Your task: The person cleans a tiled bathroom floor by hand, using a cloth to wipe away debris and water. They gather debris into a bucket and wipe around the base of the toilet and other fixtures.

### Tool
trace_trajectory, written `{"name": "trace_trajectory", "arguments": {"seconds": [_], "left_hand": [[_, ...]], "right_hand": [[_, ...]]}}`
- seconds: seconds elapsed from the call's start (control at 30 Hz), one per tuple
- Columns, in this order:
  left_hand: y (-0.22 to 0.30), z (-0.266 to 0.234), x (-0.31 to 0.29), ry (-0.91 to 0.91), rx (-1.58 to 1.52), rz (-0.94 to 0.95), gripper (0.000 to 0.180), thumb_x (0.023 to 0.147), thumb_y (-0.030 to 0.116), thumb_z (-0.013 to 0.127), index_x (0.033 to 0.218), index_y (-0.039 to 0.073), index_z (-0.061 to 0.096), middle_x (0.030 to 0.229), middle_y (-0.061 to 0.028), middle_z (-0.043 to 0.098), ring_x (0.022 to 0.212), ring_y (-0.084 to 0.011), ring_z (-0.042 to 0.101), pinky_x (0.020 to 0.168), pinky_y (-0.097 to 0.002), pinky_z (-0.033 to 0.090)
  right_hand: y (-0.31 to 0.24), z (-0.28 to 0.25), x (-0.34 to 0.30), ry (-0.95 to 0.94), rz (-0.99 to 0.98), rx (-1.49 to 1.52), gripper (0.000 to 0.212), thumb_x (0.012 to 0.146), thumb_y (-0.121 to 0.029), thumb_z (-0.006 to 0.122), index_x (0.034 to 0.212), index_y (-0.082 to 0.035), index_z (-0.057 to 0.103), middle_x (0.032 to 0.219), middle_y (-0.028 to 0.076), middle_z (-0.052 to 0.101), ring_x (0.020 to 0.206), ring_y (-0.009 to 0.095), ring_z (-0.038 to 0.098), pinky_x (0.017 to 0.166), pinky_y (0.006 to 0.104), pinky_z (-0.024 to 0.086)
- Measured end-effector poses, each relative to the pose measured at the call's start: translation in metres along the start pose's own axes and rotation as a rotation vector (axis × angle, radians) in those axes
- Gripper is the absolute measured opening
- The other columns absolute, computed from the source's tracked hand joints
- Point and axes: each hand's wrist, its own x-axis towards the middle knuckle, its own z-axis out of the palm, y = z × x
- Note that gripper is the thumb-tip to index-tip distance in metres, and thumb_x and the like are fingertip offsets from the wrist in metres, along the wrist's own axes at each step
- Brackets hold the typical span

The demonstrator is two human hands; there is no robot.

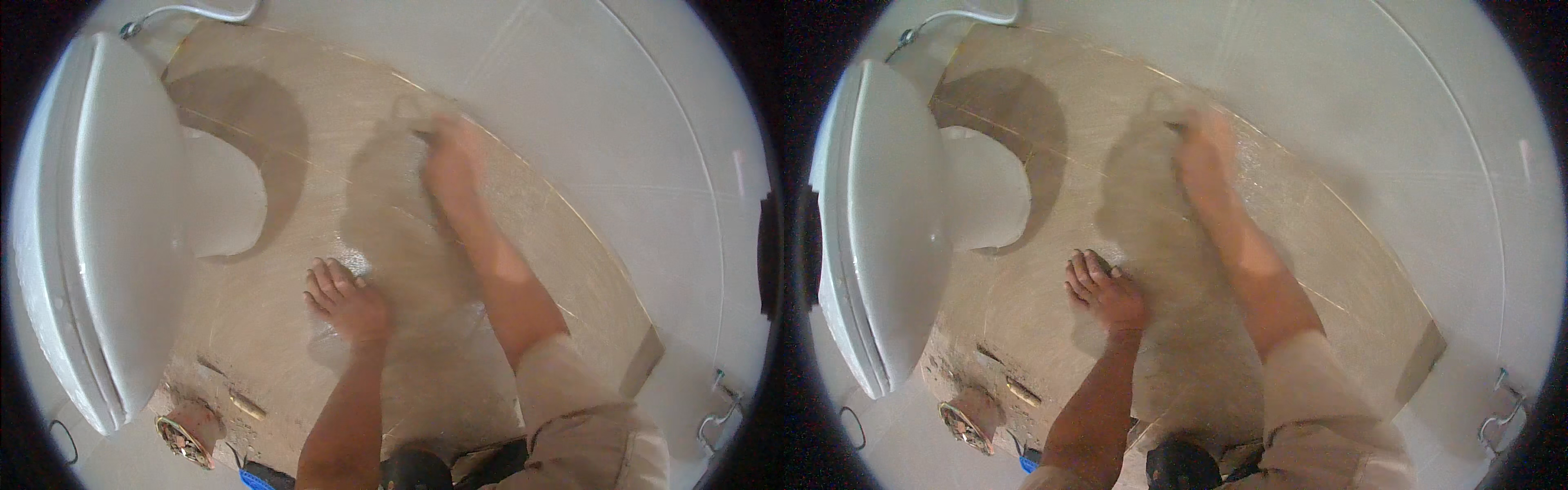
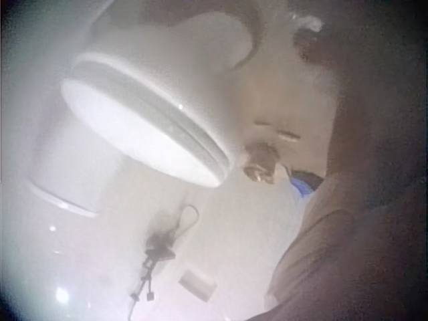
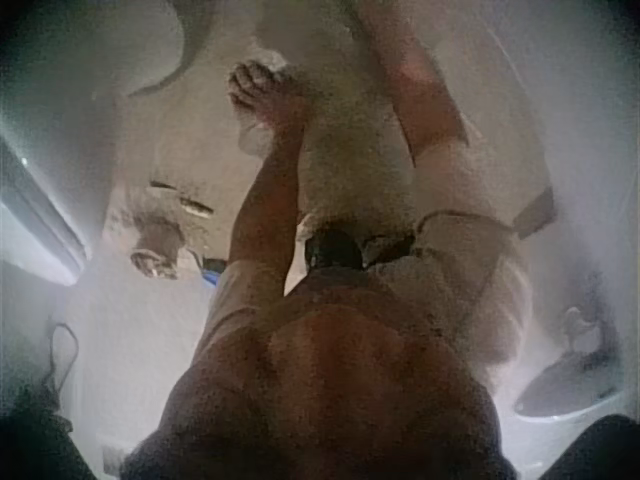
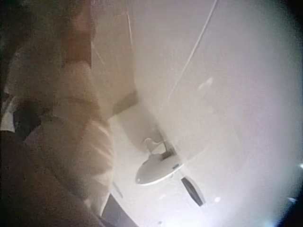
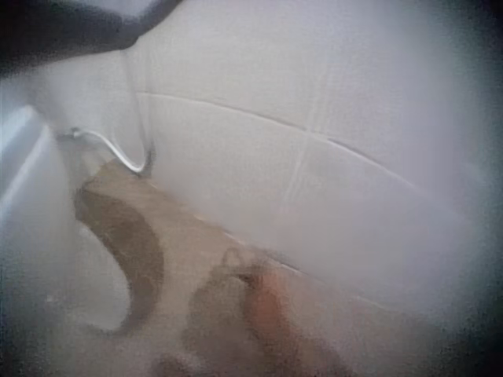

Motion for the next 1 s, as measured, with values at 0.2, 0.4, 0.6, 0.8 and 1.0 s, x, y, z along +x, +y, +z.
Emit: {"name": "trace_trajectory", "arguments": {"seconds": [0.2, 0.4, 0.6, 0.8, 1.0], "left_hand": [[0.010, 0.007, -0.001, 0.092, -0.019, 0.058, 0.058, 0.104, 0.025, 0.046, 0.155, 0.000, 0.037, 0.165, -0.0191, 0.033, 0.157, -0.0394, 0.023, 0.126, -0.0597, 0.014], [-0.003, 0.005, -0.002, -0.049, -0.020, -0.001, 0.065, 0.102, 0.024, 0.050, 0.158, -0.003, 0.030, 0.169, -0.0199, 0.026, 0.158, -0.0416, 0.016, 0.127, -0.0607, 0.010], [-0.001, 0.002, -0.004, -0.015, 0.029, -0.020, 0.060, 0.103, 0.026, 0.049, 0.157, 0.001, 0.037, 0.168, -0.0168, 0.030, 0.159, -0.0369, 0.020, 0.128, -0.0578, 0.010], [0.015, 0.007, -0.007, 0.059, -0.016, 0.023, 0.057, 0.104, 0.025, 0.048, 0.155, 0.001, 0.039, 0.166, -0.0172, 0.034, 0.157, -0.0370, 0.023, 0.126, -0.0587, 0.013], [-0.016, 0.015, -0.009, 0.136, 0.013, 0.019, 0.056, 0.105, 0.028, 0.047, 0.155, 0.004, 0.042, 0.166, -0.0159, 0.035, 0.156, -0.0368, 0.026, 0.125, -0.0601, 0.016]], "right_hand": [[-0.016, -0.002, 0.055, -0.099, -0.100, -0.232, 0.047, 0.105, -0.021, 0.043, 0.150, -0.014, 0.056, 0.153, 0.027, 0.051, 0.142, 0.044, 0.049, 0.120, 0.0510, 0.038], [0.147, -0.056, -0.081, 0.194, 0.049, -0.405, 0.056, 0.094, -0.009, 0.062, 0.149, -0.019, 0.057, 0.147, 0.027, 0.056, 0.130, 0.046, 0.058, 0.105, 0.0539, 0.051], [0.106, -0.069, -0.117, 0.211, 0.374, -0.193, 0.047, 0.092, -0.005, 0.062, 0.140, -0.007, 0.063, 0.131, 0.026, 0.064, 0.118, 0.041, 0.064, 0.101, 0.0517, 0.051], [-0.033, 0.005, -0.113, -0.154, -0.310, -0.060, 0.037, 0.098, -0.018, 0.056, 0.133, -0.008, 0.064, 0.128, 0.020, 0.066, 0.121, 0.040, 0.063, 0.104, 0.0512, 0.051], [0.093, -0.070, -0.198, -0.285, 0.062, -0.058, 0.066, 0.087, 0.000, 0.059, 0.150, -0.019, 0.057, 0.145, 0.023, 0.057, 0.131, 0.038, 0.057, 0.115, 0.0490, 0.042]]}}
